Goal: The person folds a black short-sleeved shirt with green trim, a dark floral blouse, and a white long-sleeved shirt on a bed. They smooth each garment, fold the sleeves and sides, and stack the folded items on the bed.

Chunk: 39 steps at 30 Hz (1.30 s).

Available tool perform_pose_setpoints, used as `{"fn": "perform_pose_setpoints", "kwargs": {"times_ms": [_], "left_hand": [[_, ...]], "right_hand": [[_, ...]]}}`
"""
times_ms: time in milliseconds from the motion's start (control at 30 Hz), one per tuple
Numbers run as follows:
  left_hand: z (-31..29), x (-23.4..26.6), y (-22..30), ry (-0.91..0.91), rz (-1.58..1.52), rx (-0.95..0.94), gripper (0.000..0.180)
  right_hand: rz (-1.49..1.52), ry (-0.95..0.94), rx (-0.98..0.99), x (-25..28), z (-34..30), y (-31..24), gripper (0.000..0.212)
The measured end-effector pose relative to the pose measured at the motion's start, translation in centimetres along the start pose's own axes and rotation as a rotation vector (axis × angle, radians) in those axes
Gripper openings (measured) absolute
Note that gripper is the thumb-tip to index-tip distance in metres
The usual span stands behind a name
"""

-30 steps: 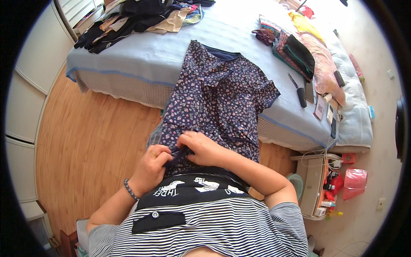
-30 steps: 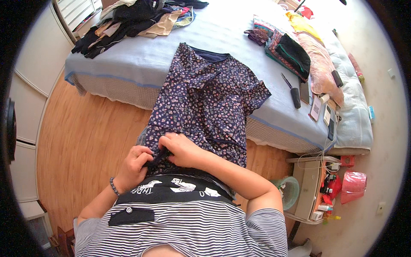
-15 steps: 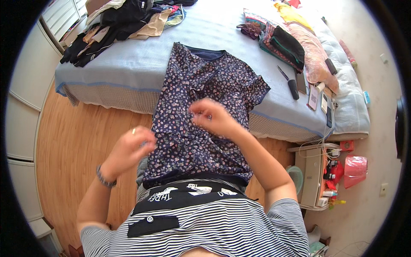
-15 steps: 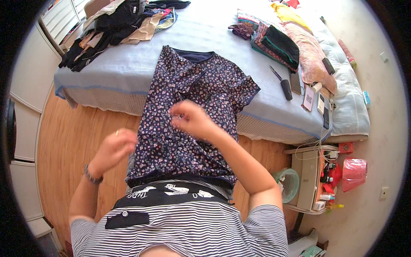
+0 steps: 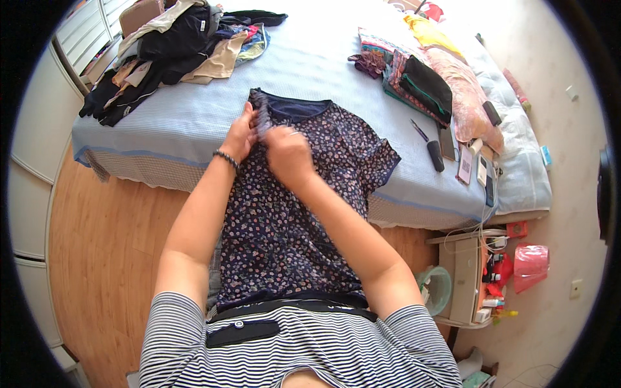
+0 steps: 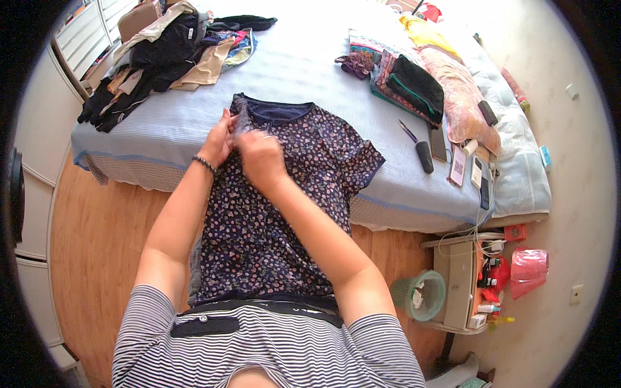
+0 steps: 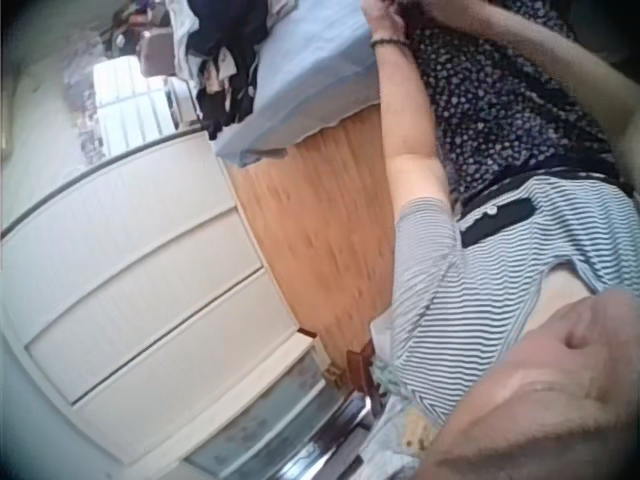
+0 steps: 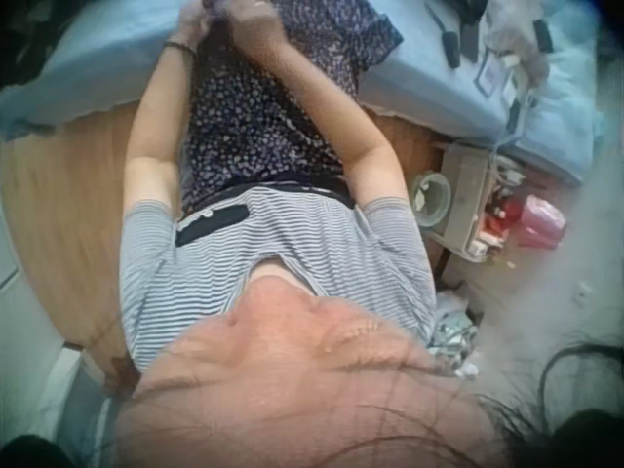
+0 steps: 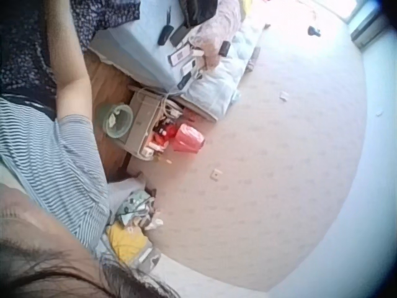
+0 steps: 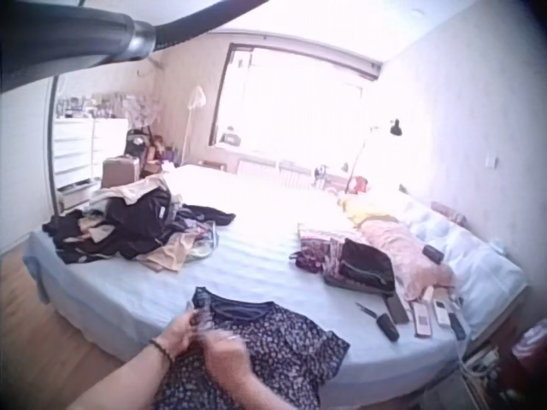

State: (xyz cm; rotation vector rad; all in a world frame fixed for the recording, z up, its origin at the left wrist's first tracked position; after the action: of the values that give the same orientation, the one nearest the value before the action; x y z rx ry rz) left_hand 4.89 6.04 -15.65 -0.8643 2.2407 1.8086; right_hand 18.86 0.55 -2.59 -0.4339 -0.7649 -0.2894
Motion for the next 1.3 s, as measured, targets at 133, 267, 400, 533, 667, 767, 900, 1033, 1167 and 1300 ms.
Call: {"fn": "perform_pose_setpoints", "kwargs": {"times_ms": [133,267,400,533,667,767,900,1033,1167,1300], "left_hand": [[2.0,-0.9,2.2,-0.041,0.158,-0.158,0.033],[5.9,3.3,1.4,0.029,0.422,-0.201,0.021],[6.9,5.2,2.8,0.222,0.771,-0.307,0.030],[-0.6,-3.3,6.9,0.562,1.576,-0.742,0.064],[-3.7,-7.2,-0.1,0.123,1.926,-0.413,0.085],[-4.9,-7.3,-1.7,0.108,2.021,-0.355,0.086],[-7.1,-10.1,0.8,0.183,1.855,-0.705,0.073],[-8.6,-13.6,0.3,-0.116,1.344,-0.808,0.043],[-6.6,-13.2,-2.4,-0.202,0.968,-0.520,0.034],[-5.2,-16.3,-6.7,-0.383,0.346,-0.018,0.058]], "right_hand": [[-0.125,-0.222,0.232,-5.3,-3.6,-4.7,0.009],[0.043,-0.260,0.200,-5.3,-4.3,-5.2,0.009],[0.286,-0.200,0.211,-2.8,-5.5,-5.4,0.022],[0.370,-0.131,-0.058,5.1,-6.8,0.5,0.032],[0.047,0.414,-0.675,13.7,-15.3,16.8,0.030],[0.264,0.427,-1.309,13.6,-22.9,24.2,0.051],[1.108,0.318,-1.469,6.2,-26.5,24.2,0.074],[1.464,0.527,-1.327,5.2,-25.9,23.5,0.054],[1.072,0.773,-1.159,8.9,-25.5,24.6,0.018],[0.120,0.557,-0.705,14.7,-15.8,17.7,0.028]]}}
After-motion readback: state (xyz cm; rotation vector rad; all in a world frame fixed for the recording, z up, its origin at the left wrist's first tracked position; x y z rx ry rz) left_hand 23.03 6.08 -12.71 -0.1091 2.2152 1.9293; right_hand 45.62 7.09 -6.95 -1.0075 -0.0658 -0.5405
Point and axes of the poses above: each hand's wrist, its own z-axis towards the middle knuckle, its own x-axis out of the back of the hand, y = z × x, the point moved 9 cm from there along z, towards the middle knuckle, and after that the axes turned 6 degrees about z, right-handed, at the moved point
